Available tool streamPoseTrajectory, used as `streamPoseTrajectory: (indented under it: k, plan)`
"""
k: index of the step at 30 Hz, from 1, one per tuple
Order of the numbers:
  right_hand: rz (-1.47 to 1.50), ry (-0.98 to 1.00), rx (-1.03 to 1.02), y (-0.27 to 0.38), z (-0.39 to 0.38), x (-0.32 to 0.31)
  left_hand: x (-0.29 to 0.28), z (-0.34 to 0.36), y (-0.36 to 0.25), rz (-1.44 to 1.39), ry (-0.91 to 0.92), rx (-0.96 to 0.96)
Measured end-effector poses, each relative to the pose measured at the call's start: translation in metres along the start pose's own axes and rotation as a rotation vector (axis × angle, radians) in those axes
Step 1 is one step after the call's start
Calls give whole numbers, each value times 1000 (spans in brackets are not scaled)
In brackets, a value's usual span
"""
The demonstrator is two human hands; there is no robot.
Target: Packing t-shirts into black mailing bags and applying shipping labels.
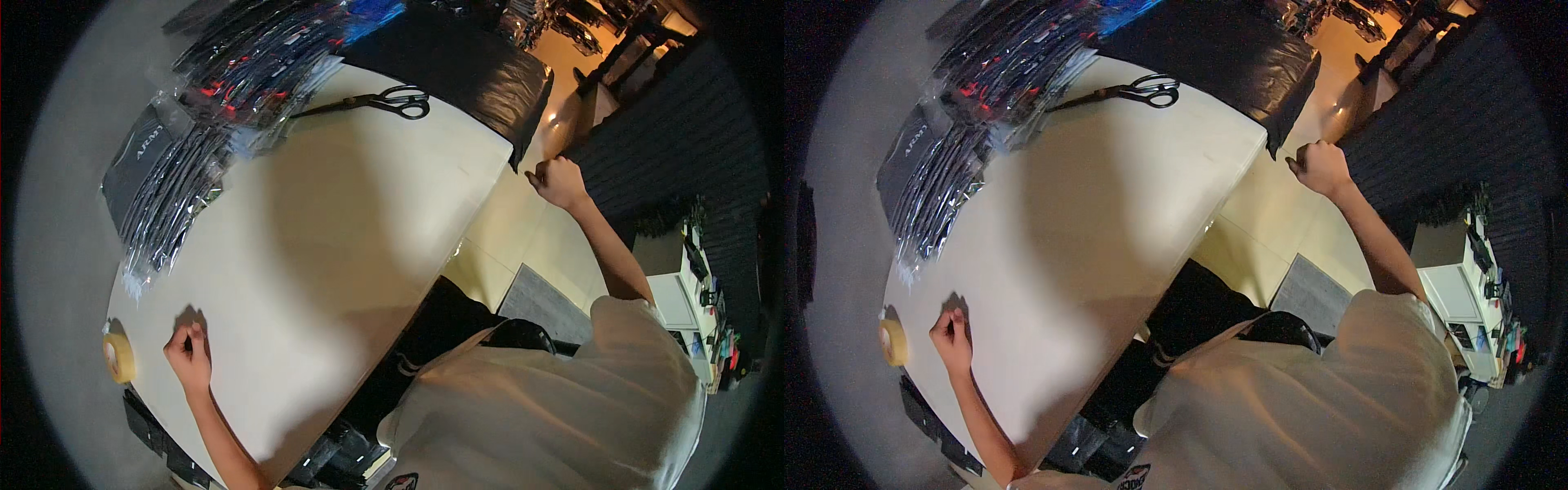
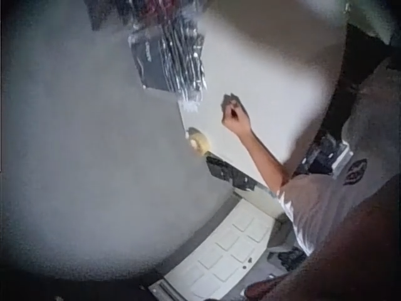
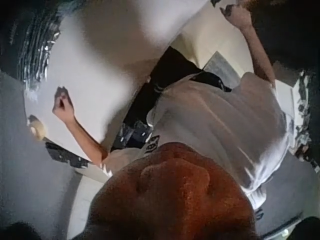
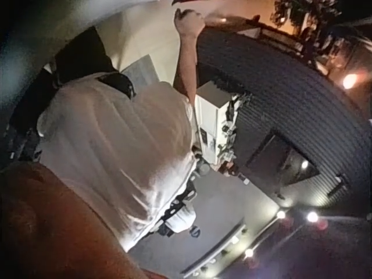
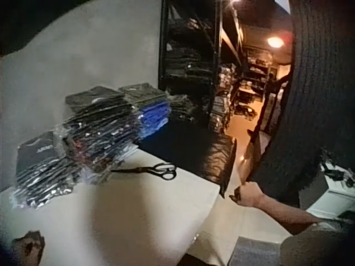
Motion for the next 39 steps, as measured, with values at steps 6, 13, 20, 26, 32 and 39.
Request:
streamPoseTrajectory:
  k: [6,13,20,26,32,39]
  plan:
    - [254,-253,113,11,-4,-33,1,0,-2,-22,2,6]
    - [103,-245,168,21,12,-30,-2,-2,5,9,6,-16]
    - [-62,-313,199,24,15,-31,-2,0,-5,84,28,-4]
    - [-160,-283,278,15,9,-46,1,1,-14,98,21,3]
    - [-189,-341,226,2,8,-65,-2,1,-8,93,18,24]
    - [-155,-301,243,-20,13,-84,1,1,-20,119,21,15]
Point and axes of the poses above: each hand's wrist, its own z-axis towards the middle knuckle, its own x-axis out of the palm, y = z × x, the point moved 4 cm from there along z, towards the middle knuckle, and after that the axes turned 12 degrees about -z, right-handed, at the moved point
